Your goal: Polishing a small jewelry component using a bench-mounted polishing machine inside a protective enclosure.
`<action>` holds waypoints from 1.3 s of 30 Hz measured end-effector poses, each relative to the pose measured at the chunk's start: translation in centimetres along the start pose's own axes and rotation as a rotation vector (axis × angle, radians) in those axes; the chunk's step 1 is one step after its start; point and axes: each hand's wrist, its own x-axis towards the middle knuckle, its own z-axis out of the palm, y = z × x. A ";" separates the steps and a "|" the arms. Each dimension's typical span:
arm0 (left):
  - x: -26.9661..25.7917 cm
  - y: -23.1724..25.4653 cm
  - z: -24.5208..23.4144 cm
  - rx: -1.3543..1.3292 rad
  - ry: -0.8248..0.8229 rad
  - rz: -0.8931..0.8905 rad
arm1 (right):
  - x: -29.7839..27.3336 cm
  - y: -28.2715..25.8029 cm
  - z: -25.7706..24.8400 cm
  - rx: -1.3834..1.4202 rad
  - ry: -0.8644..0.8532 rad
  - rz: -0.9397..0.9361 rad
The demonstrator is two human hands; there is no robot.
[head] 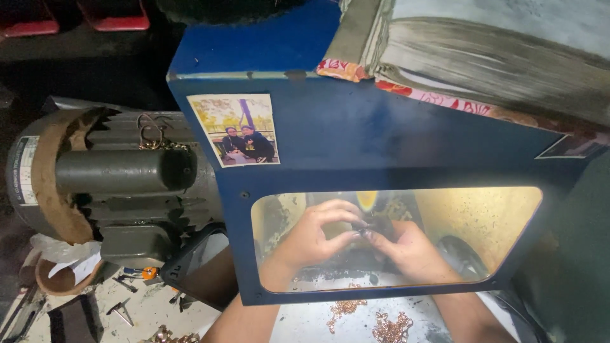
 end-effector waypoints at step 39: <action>1.1 -1.3 1.4 -0.326 0.101 -0.685 | 1.0 -2.0 1.4 0.022 0.133 0.120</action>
